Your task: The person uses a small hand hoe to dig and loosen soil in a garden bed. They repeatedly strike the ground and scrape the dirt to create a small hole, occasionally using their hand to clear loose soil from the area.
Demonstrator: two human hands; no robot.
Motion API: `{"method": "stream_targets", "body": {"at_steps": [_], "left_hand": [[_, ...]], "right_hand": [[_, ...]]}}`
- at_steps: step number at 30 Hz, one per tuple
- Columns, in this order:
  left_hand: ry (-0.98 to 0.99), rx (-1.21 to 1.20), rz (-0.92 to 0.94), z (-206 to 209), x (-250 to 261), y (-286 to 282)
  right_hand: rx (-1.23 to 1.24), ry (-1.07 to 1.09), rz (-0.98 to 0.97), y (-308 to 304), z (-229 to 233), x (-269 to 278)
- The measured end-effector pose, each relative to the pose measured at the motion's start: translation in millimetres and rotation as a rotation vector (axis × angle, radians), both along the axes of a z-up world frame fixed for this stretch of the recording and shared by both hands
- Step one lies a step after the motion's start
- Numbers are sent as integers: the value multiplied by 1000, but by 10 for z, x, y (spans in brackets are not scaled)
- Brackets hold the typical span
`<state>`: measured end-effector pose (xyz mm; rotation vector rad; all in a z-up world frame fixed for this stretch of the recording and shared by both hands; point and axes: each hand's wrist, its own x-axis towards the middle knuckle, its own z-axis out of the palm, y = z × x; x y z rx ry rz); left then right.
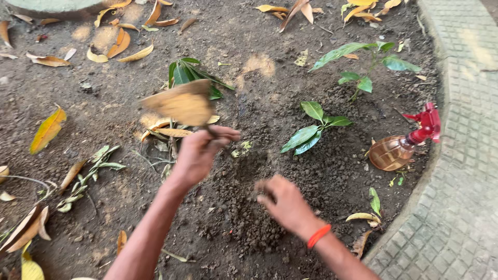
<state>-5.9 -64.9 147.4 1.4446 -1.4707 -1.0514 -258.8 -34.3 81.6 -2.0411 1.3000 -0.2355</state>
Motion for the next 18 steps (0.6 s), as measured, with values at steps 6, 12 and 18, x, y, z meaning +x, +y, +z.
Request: {"method": "stream_targets", "body": {"at_steps": [6,12,18], "left_hand": [[15,-78,-239,-155,-520,1],[-212,-16,-280,-403,-658,34],[4,-370,-351,-666,-683,-20]], "right_hand": [[-146,-431,-73,-456,562,-90],[-145,-764,30,-460,506,-59],[121,-1145,-3,-564,580,27]]}}
